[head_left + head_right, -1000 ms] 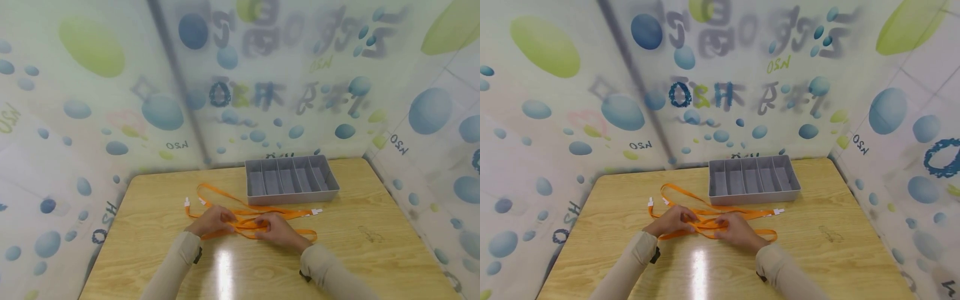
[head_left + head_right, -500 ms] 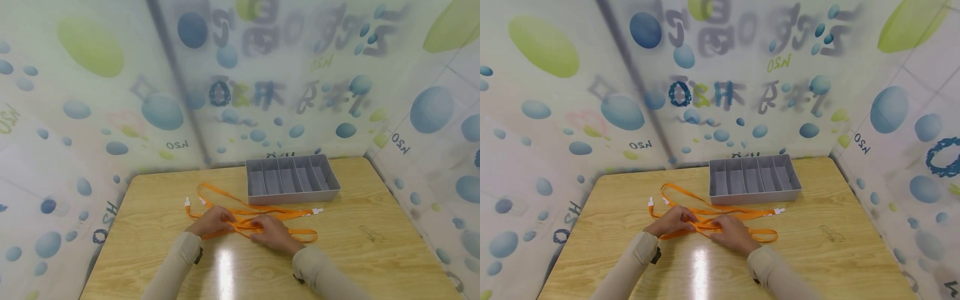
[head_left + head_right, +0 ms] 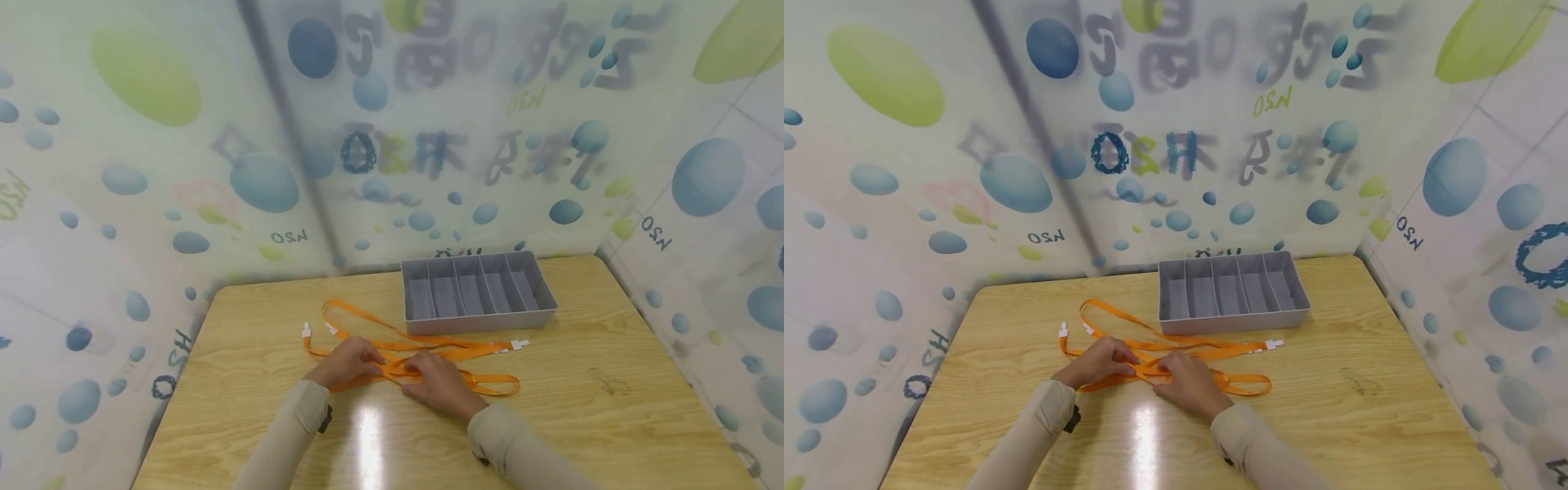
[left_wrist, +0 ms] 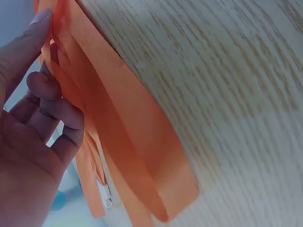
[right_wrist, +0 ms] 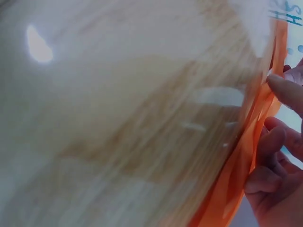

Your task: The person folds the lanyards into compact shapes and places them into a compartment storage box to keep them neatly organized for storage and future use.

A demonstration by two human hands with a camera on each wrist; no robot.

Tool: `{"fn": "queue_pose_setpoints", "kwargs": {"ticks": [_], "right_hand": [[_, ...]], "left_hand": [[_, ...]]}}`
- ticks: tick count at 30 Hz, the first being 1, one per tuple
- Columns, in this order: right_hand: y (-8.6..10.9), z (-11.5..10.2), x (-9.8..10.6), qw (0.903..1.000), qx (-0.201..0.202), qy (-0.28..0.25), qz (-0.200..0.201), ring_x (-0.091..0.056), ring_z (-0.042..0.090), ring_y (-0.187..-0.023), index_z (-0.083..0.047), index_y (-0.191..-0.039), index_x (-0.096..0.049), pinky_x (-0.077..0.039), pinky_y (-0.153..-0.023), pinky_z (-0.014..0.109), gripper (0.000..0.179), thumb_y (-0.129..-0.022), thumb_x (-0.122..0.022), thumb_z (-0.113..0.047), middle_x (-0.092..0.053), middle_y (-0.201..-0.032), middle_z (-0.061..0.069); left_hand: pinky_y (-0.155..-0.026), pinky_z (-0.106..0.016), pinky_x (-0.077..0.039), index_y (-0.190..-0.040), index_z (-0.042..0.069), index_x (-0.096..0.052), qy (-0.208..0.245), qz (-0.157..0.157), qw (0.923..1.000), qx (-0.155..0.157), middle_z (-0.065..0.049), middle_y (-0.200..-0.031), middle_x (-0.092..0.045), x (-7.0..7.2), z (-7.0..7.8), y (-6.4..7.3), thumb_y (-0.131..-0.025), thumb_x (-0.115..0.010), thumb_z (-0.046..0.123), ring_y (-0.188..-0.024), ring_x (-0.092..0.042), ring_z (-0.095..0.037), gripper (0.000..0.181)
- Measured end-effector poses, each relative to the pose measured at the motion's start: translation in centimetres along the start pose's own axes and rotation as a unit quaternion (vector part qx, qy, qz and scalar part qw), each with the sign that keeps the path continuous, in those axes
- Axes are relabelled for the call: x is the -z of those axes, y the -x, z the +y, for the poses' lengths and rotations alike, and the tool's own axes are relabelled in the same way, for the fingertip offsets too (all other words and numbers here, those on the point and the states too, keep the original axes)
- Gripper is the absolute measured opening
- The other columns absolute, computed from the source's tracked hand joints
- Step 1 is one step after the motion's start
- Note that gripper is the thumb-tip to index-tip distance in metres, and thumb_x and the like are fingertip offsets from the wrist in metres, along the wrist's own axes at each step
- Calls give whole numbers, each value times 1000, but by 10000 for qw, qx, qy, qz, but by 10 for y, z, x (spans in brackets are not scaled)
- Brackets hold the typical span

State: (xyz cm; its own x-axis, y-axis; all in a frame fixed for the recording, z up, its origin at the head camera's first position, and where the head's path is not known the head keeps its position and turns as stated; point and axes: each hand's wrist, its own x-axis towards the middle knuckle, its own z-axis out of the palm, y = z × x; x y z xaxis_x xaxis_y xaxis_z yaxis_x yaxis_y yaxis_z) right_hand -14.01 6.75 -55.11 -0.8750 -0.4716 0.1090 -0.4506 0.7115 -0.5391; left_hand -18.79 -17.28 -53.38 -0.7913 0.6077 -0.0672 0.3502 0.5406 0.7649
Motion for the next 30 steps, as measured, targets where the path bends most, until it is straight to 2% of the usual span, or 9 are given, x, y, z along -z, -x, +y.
{"fn": "queue_pose_setpoints", "kwargs": {"ticks": [5,10,16,23,30], "right_hand": [[1,-1,0,9997,121,196,74,-65,18,-87,-10,-103,-76,-54,-73,36,29,-82,-80,-30,-66,-97,-1],[0,0,0,9999,74,26,135,-65,19,-89,-11,-101,-77,-54,-76,37,20,-84,-79,-22,-68,-97,-1],[-1,4,-1,9998,-29,-192,108,-65,16,-89,-12,-99,-77,-54,-79,36,15,-86,-79,-20,-69,-95,-3],[1,8,-4,9987,103,-409,290,-64,14,-84,-13,-97,-78,-54,-76,35,13,-84,-80,-17,-67,-91,-5],[2,11,-4,9977,43,-611,295,-63,11,-83,-15,-94,-78,-53,-74,32,6,-89,-75,-17,-68,-90,-6]], "left_hand": [[-74,-25,-52,-91,4,-79,-41,19,9999,-100,-4,-89,-75,1,1,0,-83,-81,9,-83,-63,-9,10],[-75,-25,-51,-89,4,-79,-59,45,9998,-171,-4,-88,-75,1,2,0,-82,-81,9,-83,-63,-10,9],[-75,-28,-52,-92,1,-78,-48,43,9993,-375,-5,-89,-75,0,-1,1,-81,-82,8,-83,-64,-14,13],[-77,-28,-53,-93,0,-78,11,70,9996,-277,-6,-90,-75,-2,-4,2,-81,-82,7,-85,-65,-16,14],[-75,-26,-51,-92,-1,-78,6,105,9994,-316,-9,-90,-74,-2,-1,2,-81,-81,7,-82,-63,-14,14]]}}
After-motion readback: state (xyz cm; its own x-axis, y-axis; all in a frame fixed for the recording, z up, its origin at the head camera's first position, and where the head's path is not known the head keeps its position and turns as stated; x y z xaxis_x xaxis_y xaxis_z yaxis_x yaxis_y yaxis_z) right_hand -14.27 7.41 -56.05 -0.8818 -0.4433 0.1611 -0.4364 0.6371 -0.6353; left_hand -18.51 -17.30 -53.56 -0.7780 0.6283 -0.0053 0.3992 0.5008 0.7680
